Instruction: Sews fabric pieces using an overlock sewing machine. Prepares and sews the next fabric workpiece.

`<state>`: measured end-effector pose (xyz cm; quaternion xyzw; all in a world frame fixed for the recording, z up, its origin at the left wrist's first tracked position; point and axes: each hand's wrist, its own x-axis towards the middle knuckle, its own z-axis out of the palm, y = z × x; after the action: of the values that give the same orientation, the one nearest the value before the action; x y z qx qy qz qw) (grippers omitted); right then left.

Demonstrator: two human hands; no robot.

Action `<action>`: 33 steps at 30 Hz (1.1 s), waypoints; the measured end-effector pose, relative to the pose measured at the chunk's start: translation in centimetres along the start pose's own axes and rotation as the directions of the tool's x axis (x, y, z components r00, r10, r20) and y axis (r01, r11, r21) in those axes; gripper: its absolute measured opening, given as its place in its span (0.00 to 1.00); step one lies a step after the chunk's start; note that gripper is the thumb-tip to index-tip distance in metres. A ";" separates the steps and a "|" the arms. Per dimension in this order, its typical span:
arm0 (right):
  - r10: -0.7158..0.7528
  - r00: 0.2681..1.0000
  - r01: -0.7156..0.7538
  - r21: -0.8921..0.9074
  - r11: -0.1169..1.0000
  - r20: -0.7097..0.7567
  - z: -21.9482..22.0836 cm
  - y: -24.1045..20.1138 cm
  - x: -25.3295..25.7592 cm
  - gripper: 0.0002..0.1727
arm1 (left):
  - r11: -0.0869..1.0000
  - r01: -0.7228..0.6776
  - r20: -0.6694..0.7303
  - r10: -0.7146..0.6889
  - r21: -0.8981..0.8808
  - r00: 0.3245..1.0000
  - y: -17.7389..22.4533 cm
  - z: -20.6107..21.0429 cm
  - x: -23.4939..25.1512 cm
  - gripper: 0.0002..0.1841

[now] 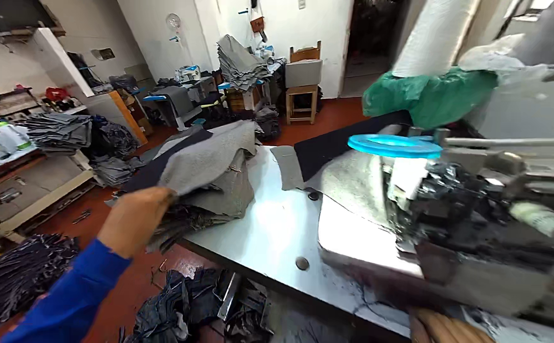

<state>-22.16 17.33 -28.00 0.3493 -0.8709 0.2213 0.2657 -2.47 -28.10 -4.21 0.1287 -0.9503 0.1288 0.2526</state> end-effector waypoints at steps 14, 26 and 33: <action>0.584 0.811 -0.577 -0.137 0.805 0.018 -17.6 15.3 5.4 0.16 | 0.844 -0.223 -0.083 0.209 -0.488 0.974 30.4 6.8 0.1 0.16; 0.663 0.732 -0.628 -0.221 0.746 0.159 -12.6 25.7 9.3 0.15 | 0.554 -0.363 0.320 0.783 -0.749 0.534 23.2 4.9 15.5 0.19; 0.522 0.836 -0.498 0.164 0.851 -0.170 -18.5 13.1 4.9 0.33 | 0.499 -0.314 0.211 0.742 -0.808 0.636 21.6 9.0 14.4 0.22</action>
<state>-28.98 34.10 -13.53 0.0937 -0.8857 0.3683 0.2667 -25.27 -13.35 -8.25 -0.2615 -0.9400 -0.2130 -0.0507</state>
